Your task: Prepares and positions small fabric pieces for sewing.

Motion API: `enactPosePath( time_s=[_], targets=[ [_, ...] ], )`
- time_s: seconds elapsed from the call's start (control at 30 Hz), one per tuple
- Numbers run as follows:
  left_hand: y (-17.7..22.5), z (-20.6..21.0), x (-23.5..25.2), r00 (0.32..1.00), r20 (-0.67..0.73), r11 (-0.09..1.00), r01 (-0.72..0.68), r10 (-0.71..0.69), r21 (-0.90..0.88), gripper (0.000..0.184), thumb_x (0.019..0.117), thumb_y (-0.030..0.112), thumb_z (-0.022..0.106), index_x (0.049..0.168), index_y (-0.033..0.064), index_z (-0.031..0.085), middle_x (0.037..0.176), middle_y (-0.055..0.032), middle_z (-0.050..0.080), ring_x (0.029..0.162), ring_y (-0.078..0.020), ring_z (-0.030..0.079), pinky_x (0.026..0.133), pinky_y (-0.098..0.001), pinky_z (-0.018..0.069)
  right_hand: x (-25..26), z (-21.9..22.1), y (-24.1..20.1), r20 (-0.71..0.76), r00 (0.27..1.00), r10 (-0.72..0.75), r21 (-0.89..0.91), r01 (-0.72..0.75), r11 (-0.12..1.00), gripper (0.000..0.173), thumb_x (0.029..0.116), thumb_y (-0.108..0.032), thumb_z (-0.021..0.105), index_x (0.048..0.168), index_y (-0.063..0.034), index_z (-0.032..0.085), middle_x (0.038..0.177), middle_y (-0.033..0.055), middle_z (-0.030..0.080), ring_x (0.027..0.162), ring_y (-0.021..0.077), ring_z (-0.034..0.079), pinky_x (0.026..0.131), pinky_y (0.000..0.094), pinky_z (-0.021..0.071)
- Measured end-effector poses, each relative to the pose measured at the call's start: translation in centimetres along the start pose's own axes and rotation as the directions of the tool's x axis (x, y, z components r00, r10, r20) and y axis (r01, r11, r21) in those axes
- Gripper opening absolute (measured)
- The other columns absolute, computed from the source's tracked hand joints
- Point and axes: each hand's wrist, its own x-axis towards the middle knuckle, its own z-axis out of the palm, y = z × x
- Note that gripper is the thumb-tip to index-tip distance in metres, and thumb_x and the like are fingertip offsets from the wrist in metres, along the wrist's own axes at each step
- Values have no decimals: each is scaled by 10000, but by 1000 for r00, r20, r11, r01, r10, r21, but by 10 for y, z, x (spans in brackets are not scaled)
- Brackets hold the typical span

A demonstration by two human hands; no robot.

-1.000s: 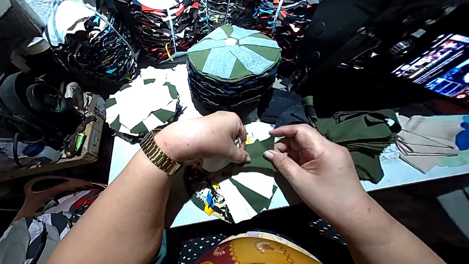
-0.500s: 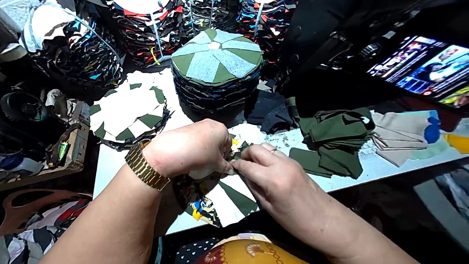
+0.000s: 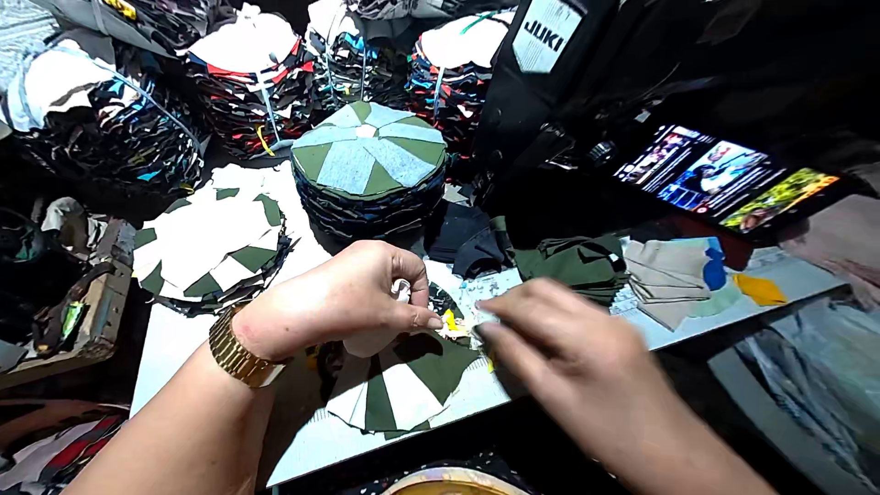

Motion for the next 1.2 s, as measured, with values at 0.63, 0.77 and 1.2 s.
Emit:
enactPosePath(
  time_s=[0.63,0.77,1.2],
  targets=[
    [5,14,-1,990,-119,997,-76,78,18,124,892,190,798,817,140,711,672,72,629,572,5,547,497,-159,426,7,-46,69,-17,996,88,-352,-88,932,428,883,-341,598,1135,-31,751,1119,191,620,981,402,591,757,585,468],
    [7,13,-2,990,-130,998,-62,62,3,119,898,172,788,818,135,709,686,69,646,588,3,569,511,-160,447,15,-48,68,17,994,105,-328,-93,940,331,883,-234,621,1109,-28,748,1137,205,604,1008,422,586,776,612,471],
    [8,12,-1,983,-172,994,-74,60,-76,101,910,128,770,828,106,714,677,46,655,566,-8,571,501,-160,452,31,-68,81,-60,975,213,139,-203,969,192,951,-211,603,1067,-94,700,1173,19,638,1044,66,623,886,252,539]
  ],
)
